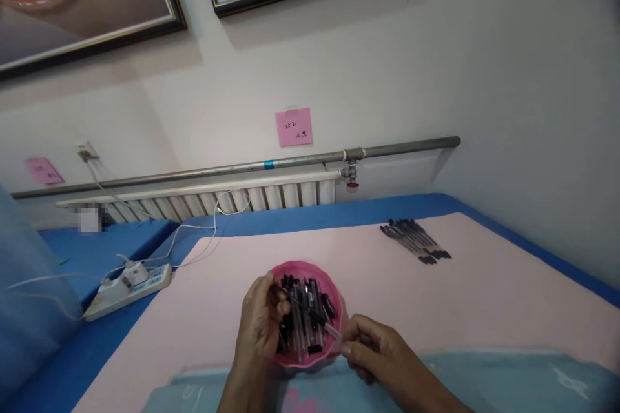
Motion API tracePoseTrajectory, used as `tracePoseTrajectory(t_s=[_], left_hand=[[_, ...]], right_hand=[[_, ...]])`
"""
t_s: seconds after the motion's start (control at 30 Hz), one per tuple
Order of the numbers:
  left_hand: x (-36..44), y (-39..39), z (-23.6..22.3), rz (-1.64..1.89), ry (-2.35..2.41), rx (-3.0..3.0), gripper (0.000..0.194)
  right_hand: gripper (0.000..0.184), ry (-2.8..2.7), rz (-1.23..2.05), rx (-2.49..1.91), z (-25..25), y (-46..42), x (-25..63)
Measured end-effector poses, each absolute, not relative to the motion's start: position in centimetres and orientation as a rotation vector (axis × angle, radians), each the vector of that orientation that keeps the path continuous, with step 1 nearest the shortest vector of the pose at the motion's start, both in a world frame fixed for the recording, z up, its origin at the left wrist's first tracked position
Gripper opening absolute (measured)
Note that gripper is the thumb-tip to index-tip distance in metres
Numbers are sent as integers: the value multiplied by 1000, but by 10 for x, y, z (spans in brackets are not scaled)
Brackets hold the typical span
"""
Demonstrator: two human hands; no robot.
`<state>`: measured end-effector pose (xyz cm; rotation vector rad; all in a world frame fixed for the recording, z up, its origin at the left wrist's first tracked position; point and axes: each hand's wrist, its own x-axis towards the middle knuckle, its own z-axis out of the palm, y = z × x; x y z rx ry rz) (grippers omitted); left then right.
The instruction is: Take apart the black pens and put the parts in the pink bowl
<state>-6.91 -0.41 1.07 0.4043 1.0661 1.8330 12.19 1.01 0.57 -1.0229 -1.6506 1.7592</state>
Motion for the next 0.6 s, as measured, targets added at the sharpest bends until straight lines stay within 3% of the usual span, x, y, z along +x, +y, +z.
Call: tracePoseTrajectory(t_s=[0.23, 0.43, 0.6], left_hand=[[-85, -4, 12, 1962, 1057, 341, 28], [-101, -7, 17, 2124, 1115, 188, 8], [-73, -7, 15, 1834, 1092, 368, 14]], right_hand=[[10, -1691, 1732, -1077, 8, 19, 129], [11, -1597, 1670, -1130, 4, 26, 133], [19, -1475, 1717, -1035, 2, 26, 130]])
